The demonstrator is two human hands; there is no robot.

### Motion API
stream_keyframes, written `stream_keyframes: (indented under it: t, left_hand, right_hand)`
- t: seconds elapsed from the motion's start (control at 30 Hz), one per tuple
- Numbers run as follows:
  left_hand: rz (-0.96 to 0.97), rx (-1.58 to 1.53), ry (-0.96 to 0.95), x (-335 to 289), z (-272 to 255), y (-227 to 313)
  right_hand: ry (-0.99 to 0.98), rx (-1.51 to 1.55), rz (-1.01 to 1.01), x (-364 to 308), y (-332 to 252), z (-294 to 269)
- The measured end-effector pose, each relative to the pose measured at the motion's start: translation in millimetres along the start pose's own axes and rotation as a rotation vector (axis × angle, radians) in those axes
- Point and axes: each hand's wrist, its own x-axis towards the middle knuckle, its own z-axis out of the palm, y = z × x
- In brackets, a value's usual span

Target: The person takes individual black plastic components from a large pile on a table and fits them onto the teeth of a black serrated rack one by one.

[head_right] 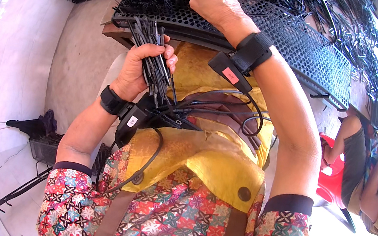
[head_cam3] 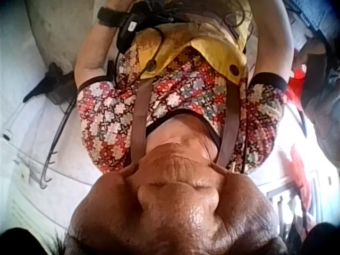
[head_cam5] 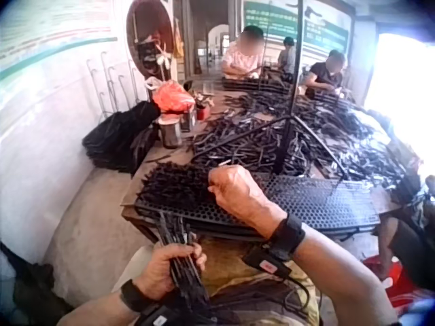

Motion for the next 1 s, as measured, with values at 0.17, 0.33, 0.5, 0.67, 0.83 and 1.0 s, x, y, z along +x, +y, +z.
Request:
stream_keyframes:
  t: [0.17,0.33,0.5,0.67,0.83,1.0]
  left_hand:
    - [0.053,-0.077,0.002,-3.0,1.2,10.2]
    - [0.093,-0.095,-0.051,-1.2,-1.3,25.0]
    - [0.116,-0.103,-0.048,-0.5,-10.1,26.6]
    - [0.092,-0.077,-0.063,1.7,-8.1,25.4]
    - [0.084,0.013,-0.048,-1.5,-4.7,19.2]
    - [0.075,0.079,-0.012,-6.4,3.5,13.6]
  right_hand:
    - [0.219,-0.094,-0.098,-18.9,-23.2,-8.7]
    - [-0.047,0.102,-0.153,-71.9,-48.2,-8.2]
    - [-0.614,0.171,0.074,-95.3,-62.4,23.2]
    - [-0.59,0.231,0.433,-96.6,-85.5,48.9]
    - [-0.586,0.424,0.565,-108.1,-86.6,59.8]
    - [-0.216,0.608,0.66,-109.2,-88.8,27.2]
